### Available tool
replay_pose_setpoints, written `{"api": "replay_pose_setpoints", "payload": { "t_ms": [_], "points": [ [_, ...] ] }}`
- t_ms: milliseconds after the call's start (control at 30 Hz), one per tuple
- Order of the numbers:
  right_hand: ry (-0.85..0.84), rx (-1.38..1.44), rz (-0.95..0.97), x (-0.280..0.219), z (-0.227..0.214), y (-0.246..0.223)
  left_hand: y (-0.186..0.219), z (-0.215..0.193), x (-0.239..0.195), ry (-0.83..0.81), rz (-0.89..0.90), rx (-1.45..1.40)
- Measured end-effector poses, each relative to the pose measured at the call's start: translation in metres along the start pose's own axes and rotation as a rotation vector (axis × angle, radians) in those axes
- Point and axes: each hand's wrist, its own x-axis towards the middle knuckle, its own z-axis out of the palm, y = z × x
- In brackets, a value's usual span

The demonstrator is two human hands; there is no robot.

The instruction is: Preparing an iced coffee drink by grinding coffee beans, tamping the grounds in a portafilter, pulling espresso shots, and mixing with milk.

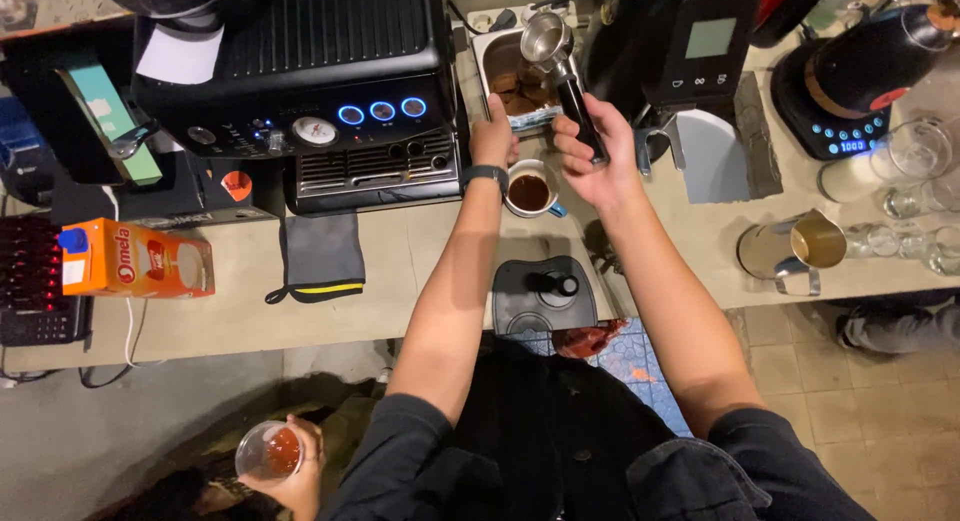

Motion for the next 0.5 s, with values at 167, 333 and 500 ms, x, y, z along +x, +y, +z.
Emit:
{"api": "replay_pose_setpoints", "payload": {
  "t_ms": [167, 333, 500],
  "points": [
    [-0.134, 0.033, 0.001, -0.075, 0.028, 0.011, -0.003, -0.038, -0.088, -0.182, 0.241, 0.129],
    [-0.356, 0.031, -0.076, -0.148, 0.020, 0.062, 0.014, -0.071, -0.245, -0.566, 0.606, 0.020],
    [0.223, -0.084, 0.120, -0.222, 0.007, 0.122, -0.010, -0.072, -0.327, -0.452, 0.473, 0.023]
  ]
}}
